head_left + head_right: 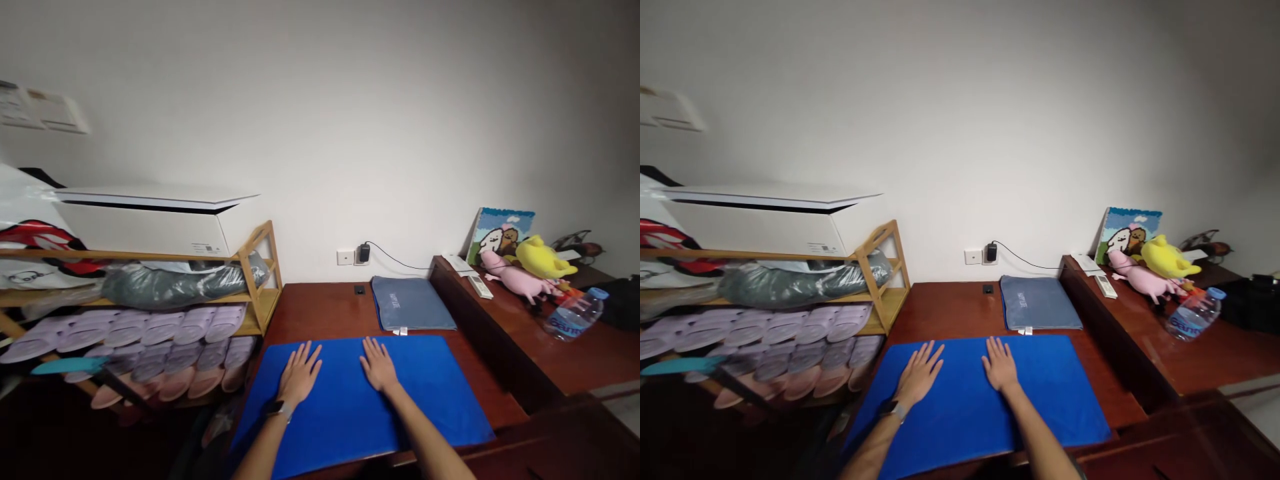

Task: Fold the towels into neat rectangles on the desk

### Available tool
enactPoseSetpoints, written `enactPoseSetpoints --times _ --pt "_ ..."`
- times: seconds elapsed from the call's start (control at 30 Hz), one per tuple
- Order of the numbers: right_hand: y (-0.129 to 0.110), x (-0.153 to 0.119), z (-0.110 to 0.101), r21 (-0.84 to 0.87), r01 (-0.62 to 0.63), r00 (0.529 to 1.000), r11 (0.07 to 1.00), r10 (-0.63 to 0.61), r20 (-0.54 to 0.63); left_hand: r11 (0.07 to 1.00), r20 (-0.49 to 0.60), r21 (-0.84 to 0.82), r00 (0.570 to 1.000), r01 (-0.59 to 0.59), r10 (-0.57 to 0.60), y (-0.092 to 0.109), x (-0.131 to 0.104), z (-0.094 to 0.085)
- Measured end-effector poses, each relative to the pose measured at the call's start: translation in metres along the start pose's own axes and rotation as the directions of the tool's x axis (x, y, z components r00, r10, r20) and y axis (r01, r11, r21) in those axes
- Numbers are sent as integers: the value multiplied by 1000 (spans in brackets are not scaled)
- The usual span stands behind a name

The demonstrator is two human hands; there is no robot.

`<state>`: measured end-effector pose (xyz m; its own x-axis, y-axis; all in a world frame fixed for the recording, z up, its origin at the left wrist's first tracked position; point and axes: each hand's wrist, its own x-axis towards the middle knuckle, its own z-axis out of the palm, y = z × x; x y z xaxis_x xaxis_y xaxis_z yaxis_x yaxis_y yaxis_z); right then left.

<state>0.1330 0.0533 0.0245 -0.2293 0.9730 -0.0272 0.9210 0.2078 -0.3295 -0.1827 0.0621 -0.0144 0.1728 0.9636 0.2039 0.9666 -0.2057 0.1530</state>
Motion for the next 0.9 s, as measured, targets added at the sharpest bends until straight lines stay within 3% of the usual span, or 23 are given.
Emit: enactPoseSetpoints --times 0.07,0.17,0.23,0.3,0.37,0.43,0.53,0.6,0.7,0.8,0.9 --pt "63 -17 -16 -52 -153 988 987 153 -12 995 -28 42 996 85 -84 -41 -13 1" --pt "157 -39 -42 -136 -402 916 906 398 -55 990 -72 74 991 120 -115 -89 -29 -2" --pt "196 -47 -59 -177 -469 882 865 469 -48 991 -76 79 992 109 -103 -101 -31 -8" --pt "207 -50 -73 -192 -491 868 850 497 -16 993 -77 74 993 97 -91 -99 -29 -16" --pt "190 -50 -79 -184 -487 871 854 491 -23 995 -90 57 993 78 -73 -87 -27 -25" --pt "152 -54 -73 -159 -425 905 891 418 -78 998 -131 31 990 50 -45 -65 -29 -31" --pt "74 -70 -38 -70 -207 968 976 194 -160 998 -176 -15 983 -60 56 -11 -45 -30" --pt "24 -84 -7 12 -65 985 998 66 -162 985 -143 -44 977 -165 158 32 -59 -24" --pt "-27 -97 25 66 22 994 998 -15 -107 975 -76 -71 976 -211 206 79 -75 -17" --pt "-36 -102 28 51 10 997 999 -6 -74 984 -23 -77 986 -164 162 81 -84 -19" --pt "-4 -107 11 -9 -63 996 998 62 -58 995 9 -55 997 -77 78 47 -94 -25"
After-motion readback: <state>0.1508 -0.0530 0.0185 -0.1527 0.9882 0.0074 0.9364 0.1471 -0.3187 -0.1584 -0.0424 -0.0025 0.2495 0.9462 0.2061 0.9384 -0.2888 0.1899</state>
